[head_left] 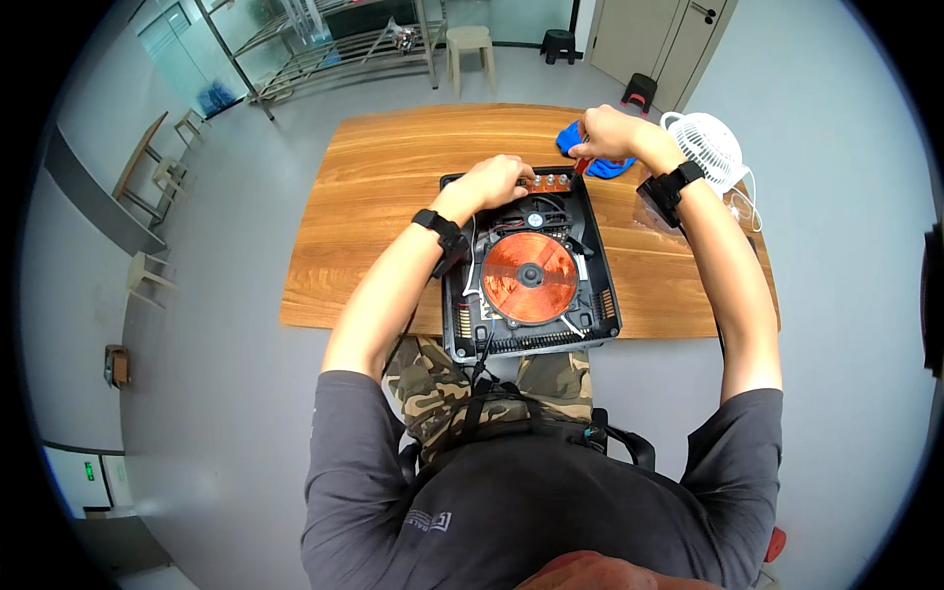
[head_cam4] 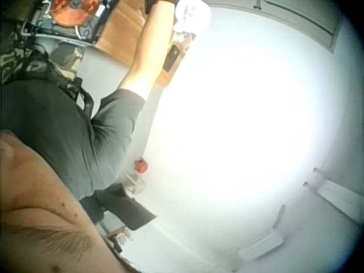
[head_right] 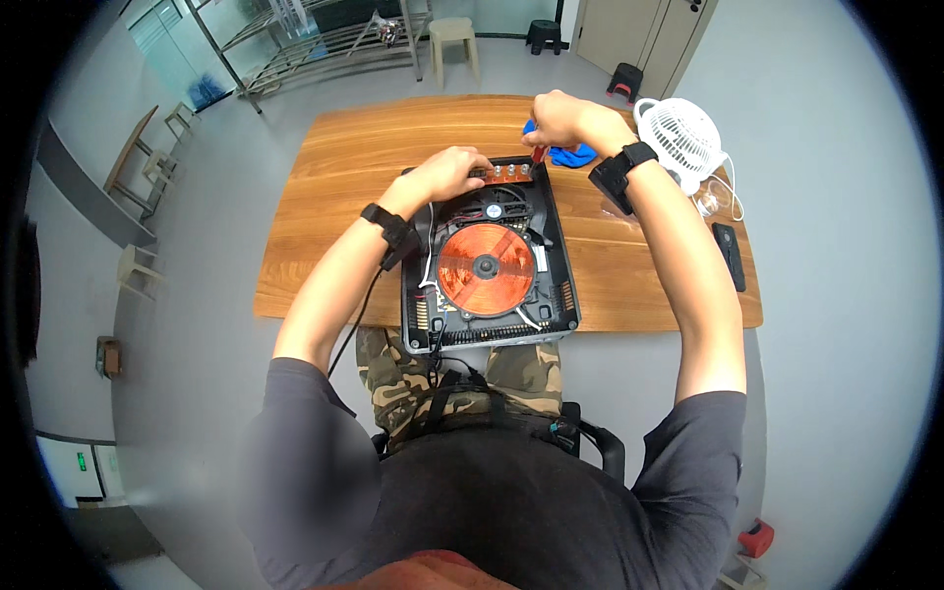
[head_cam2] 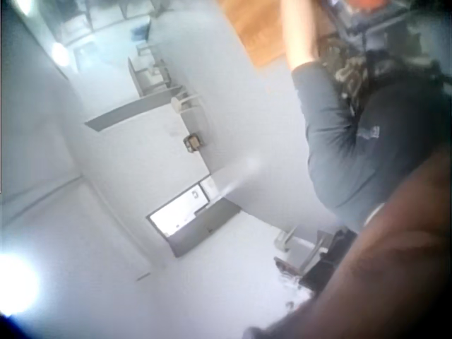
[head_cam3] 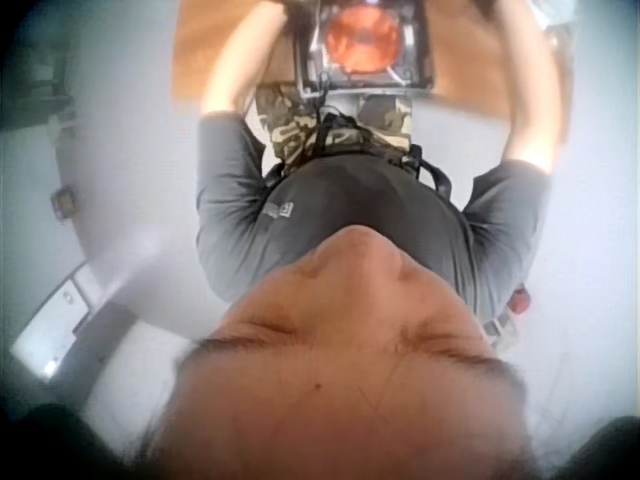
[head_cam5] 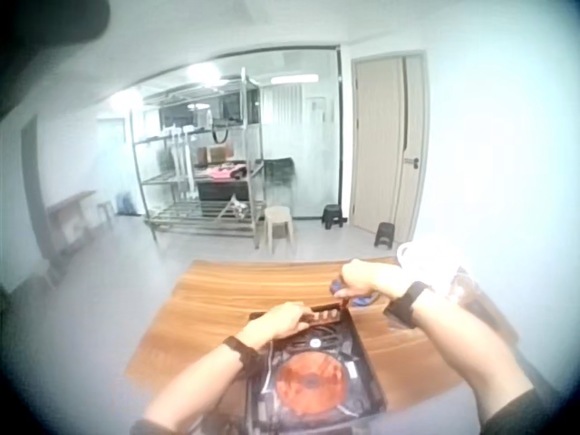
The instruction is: The person uses a screwdriver to remove and reinstall screws on a disassembled electronic device with an exposed copper platter. They manipulate internal components and wires, then flip the device to reattach the bottom cover.
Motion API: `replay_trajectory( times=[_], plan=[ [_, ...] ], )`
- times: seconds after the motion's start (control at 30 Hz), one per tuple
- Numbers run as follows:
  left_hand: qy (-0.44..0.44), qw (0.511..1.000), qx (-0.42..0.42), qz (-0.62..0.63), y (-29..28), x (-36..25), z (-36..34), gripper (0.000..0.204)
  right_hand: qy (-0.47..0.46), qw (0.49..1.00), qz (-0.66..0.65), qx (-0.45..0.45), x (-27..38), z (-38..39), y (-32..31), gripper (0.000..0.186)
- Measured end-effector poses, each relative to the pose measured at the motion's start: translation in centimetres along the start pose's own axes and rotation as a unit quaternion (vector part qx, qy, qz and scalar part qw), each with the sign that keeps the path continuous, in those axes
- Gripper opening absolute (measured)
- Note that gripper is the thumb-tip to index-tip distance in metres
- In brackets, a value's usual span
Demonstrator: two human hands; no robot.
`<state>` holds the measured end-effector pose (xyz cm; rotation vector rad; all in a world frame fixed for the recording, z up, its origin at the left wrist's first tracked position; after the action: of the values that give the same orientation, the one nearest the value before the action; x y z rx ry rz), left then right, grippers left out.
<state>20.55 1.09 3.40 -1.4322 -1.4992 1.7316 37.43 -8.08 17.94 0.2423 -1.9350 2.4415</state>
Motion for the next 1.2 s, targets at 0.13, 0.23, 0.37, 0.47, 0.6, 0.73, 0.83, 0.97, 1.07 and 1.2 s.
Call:
replay_trajectory(
  times=[0.13, 0.23, 0.37, 0.47, 0.6, 0.73, 0.83, 0.97, 1.07, 1.2],
  plan=[
    [0.013, 1.000, -0.006, 0.000, -2.3, 1.6, 2.5, 0.033, -0.006, 1.000, 0.019, -0.014, -1.1, -0.1, 0.7, 0.039],
    [-0.031, 0.999, -0.019, 0.024, -4.5, 4.4, 6.0, 0.026, 0.004, 1.000, 0.025, -0.012, -1.2, 0.2, 1.1, 0.037],
    [-0.180, 0.983, -0.026, 0.001, -6.4, 9.9, 11.9, 0.019, -0.006, 1.000, -0.008, -0.025, -0.5, 0.7, 1.0, 0.034],
    [-0.212, 0.976, 0.042, 0.026, -4.5, 14.2, 15.9, 0.017, -0.029, 0.999, -0.001, -0.036, -1.0, 0.2, 1.3, 0.033],
    [-0.207, 0.976, 0.066, 0.019, -2.6, 13.0, 18.8, 0.017, -0.017, 0.998, -0.009, -0.060, -1.0, 0.1, 1.8, 0.027],
    [-0.192, 0.979, 0.056, 0.033, -1.7, 12.0, 19.1, 0.016, -0.011, 0.999, -0.012, -0.049, -0.3, -0.3, 1.7, 0.029],
    [-0.145, 0.987, 0.058, 0.044, -0.8, 11.5, 18.2, 0.018, -0.027, 0.998, 0.009, -0.059, -1.1, -1.1, 2.3, 0.031],
    [-0.128, 0.988, 0.081, 0.034, -0.6, 10.7, 17.7, 0.015, -0.051, 0.996, 0.047, -0.063, -1.3, -1.5, 2.7, 0.031],
    [-0.134, 0.986, 0.091, 0.026, -0.2, 11.1, 17.7, 0.014, -0.034, 0.997, 0.029, -0.070, -1.4, -1.4, 2.8, 0.031],
    [-0.118, 0.989, 0.077, 0.031, 0.2, 11.6, 17.6, 0.013, -0.015, 0.997, 0.010, -0.070, -1.4, -1.1, 2.7, 0.030]
  ],
)
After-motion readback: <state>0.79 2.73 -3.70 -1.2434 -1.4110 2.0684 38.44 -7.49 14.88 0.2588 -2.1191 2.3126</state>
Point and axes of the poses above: each hand's wrist, its own z-axis away from the middle knuckle, its own y-axis out of the palm, x = y × z, the point moved 3 cm from there along -z, towards the middle knuckle, and after that the axes turned 10 degrees about -y, right-handed, at the moved point
